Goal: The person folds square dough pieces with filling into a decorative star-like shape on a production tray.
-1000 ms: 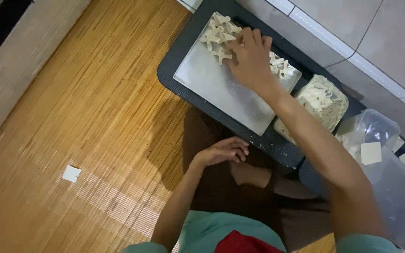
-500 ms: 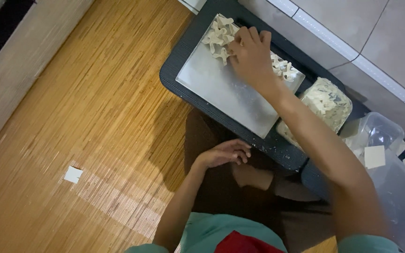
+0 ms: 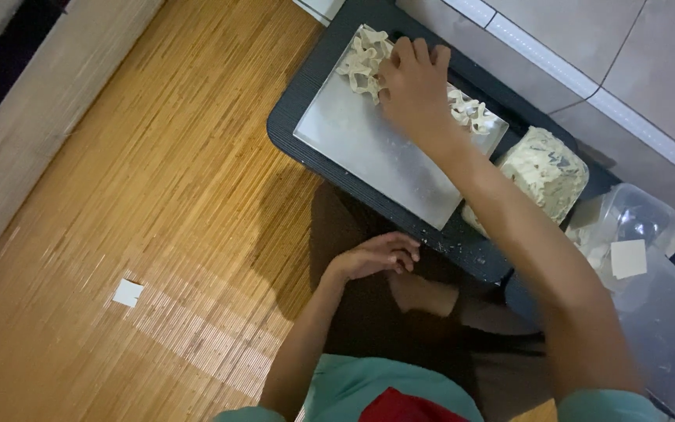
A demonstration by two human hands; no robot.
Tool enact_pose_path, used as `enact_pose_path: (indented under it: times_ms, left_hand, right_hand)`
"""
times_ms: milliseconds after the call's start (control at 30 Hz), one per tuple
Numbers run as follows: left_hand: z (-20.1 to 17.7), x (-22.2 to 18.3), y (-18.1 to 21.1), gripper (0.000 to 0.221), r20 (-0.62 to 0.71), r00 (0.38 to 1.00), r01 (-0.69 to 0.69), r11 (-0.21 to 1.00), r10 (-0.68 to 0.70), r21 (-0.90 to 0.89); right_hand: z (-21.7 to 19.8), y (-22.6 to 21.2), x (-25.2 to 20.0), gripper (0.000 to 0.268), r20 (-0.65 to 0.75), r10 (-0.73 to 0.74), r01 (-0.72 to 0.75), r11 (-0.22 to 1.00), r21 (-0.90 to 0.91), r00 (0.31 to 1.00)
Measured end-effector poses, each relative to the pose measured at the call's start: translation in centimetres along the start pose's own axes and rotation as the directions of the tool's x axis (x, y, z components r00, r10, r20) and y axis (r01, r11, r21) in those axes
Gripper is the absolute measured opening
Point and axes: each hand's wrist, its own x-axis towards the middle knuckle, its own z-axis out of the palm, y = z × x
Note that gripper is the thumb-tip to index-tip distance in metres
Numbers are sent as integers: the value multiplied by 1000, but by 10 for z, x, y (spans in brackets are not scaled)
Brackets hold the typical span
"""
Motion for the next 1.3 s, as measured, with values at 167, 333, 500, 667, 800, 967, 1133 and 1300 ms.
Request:
enact_pose_path:
  times_ms: [167, 333, 500, 667, 800, 967, 1133, 1300]
  left_hand:
    - [3, 0, 2, 49, -5, 1000, -5, 1000, 5, -13]
    - [5, -2, 4, 48, 0, 1000, -1, 1000, 1, -5]
    - [9, -1, 6, 51, -36, 999, 18, 999, -16, 38]
    - [15, -2, 2, 47, -59, 998, 17, 999, -15, 29]
    - [13, 2, -4, 47, -83, 995, 53, 995, -46, 88]
    - [29, 2, -3, 43, -95, 994, 53, 995, -45, 90]
    - [50, 6, -9, 38, -109, 993, 69, 989, -55, 129]
    - [76, 23, -29, 52, -187, 969, 224, 891, -160, 396]
  right_hand:
    - [-11, 6, -8, 14, 66, 52, -63, 984, 170, 996]
    - [-63, 36, -40, 19, -8, 72, -65, 932, 356, 997]
    - [-181, 55, -89, 21, 173, 175, -245, 660, 710, 969]
    - [-234, 82, -196, 14, 213, 451, -455, 538, 710, 866]
    - [-255, 102, -291, 9, 53, 600, -440, 521, 731, 798]
    - [-264, 97, -350, 12, 49, 765, -594, 457, 662, 642]
    - [-261, 100, -383, 6, 77, 781, -671, 477, 567, 620]
    - [-270, 88, -375, 29, 68, 776, -712, 535, 454, 627]
